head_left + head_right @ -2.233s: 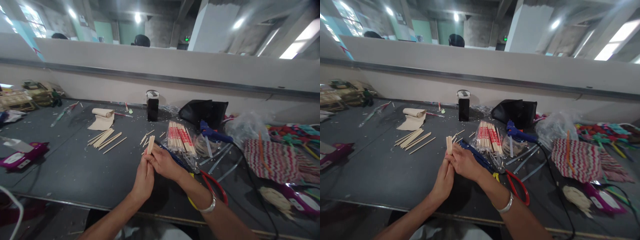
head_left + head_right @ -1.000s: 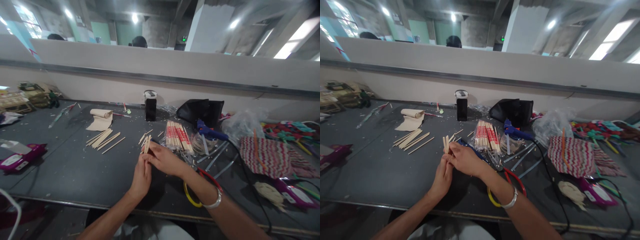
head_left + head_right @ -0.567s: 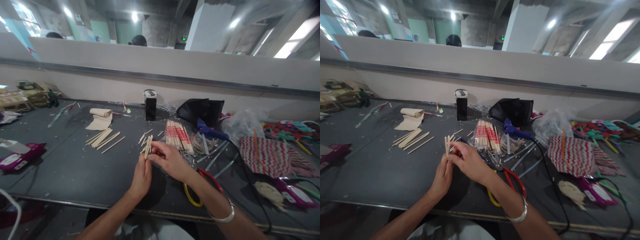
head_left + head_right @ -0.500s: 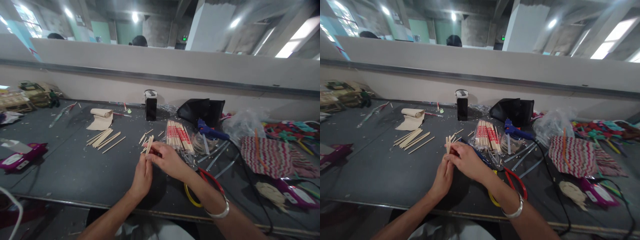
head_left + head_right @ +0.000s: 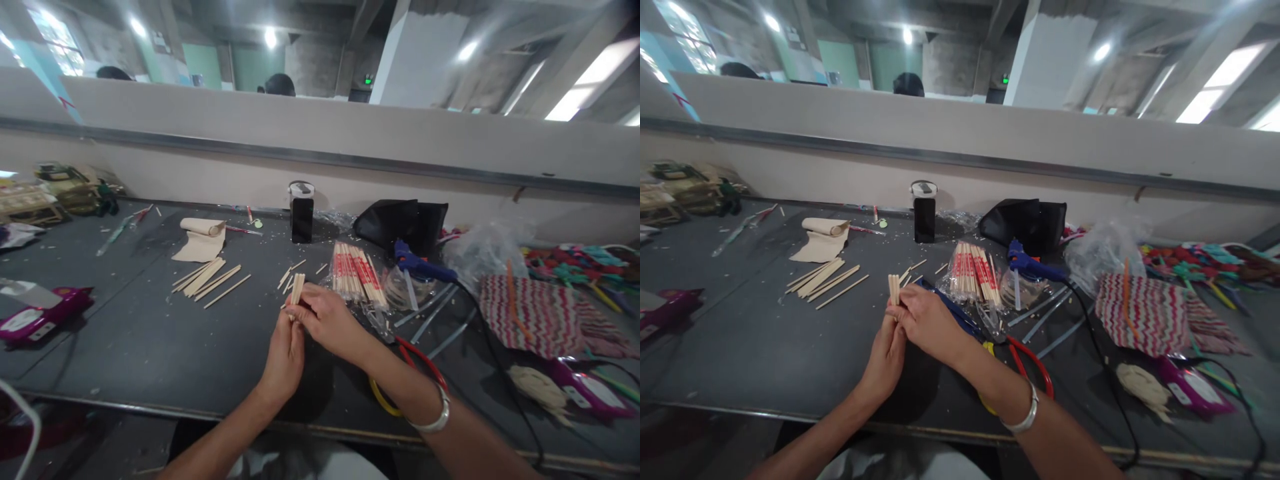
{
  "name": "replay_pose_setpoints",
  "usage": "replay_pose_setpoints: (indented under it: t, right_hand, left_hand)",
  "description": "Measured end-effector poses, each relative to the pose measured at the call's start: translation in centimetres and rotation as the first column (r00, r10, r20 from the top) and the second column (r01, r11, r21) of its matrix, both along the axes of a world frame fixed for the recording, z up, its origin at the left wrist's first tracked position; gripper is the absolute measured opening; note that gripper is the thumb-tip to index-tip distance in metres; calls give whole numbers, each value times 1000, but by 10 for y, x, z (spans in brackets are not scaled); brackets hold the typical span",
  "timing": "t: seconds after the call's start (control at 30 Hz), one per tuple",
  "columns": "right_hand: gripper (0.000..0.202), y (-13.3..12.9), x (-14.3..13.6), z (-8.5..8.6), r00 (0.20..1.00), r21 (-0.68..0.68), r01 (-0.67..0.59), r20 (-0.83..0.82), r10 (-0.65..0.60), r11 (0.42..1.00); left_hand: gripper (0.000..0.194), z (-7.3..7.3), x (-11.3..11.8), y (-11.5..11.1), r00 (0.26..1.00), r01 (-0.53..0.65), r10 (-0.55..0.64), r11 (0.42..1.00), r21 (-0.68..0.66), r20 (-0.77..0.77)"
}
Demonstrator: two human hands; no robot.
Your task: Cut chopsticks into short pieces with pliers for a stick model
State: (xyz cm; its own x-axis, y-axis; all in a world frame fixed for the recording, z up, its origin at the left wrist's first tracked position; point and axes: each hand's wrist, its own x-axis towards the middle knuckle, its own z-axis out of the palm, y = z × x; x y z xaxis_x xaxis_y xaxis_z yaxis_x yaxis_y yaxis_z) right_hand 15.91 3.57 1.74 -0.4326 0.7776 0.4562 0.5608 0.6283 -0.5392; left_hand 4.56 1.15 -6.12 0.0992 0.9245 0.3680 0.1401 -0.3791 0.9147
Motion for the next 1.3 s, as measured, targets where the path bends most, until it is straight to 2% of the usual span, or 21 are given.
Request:
replay_pose_setpoints:
  t: [0.17,0.27,0.4,0.53,0.63,0.73,0.83,0.9,0.93,1.0,1.1,1.2,1.3]
  right_hand:
    - [13,0,-2,0,1000,-14,6,-9,-6,1000]
    - [13,-1,-1,-1,1000,-11,22,-3,-22,1000]
    - [13,-2,-1,-1,999,-8,19,-28,-20,1000]
    - [12,0,-4,-3,998,0,53,-24,-53,999]
    - [13,-1,-5,-2,998,-7,65,-24,-65,998]
    - [15,-8,6,3,990,-63,128,-49,-131,990]
    - [28,-24,36,9,962,-111,266,-31,-271,957]
    - [31,-38,64,4,915,-51,399,88,-393,916]
    - [34,-46,78,-1,866,6,475,173,-469,880]
    - [44,-65,104,-19,710,145,608,341,-617,780]
    - [61,-94,129,-51,504,197,684,569,-650,703]
    - [70,-113,134,-70,435,216,699,628,-645,682]
    - [70,-117,132,-70,423,209,708,640,-642,675]
  left_hand:
    - [21,6,2,-5,997,-73,73,997,12,38]
    - [24,4,3,-3,998,-49,47,998,51,51]
    - [30,-3,2,2,999,-11,11,1000,18,35]
    - [33,-6,3,5,999,-37,37,999,21,11]
    - [31,-3,3,4,999,-52,52,998,36,-5]
    - [26,4,2,3,997,-70,70,997,-11,-37]
    - [26,7,1,1,990,-114,108,991,-68,-87]
    - [27,8,1,0,987,-131,122,988,-86,-102]
    - [27,8,0,0,987,-134,125,987,-94,-102]
    - [28,8,0,-1,987,-136,125,985,-108,-101]
    - [28,9,-1,-2,988,-127,114,984,-125,-105]
    - [32,9,-2,-3,991,-108,96,986,-126,-95]
    - [35,9,-4,-1,995,-78,68,988,-137,-72]
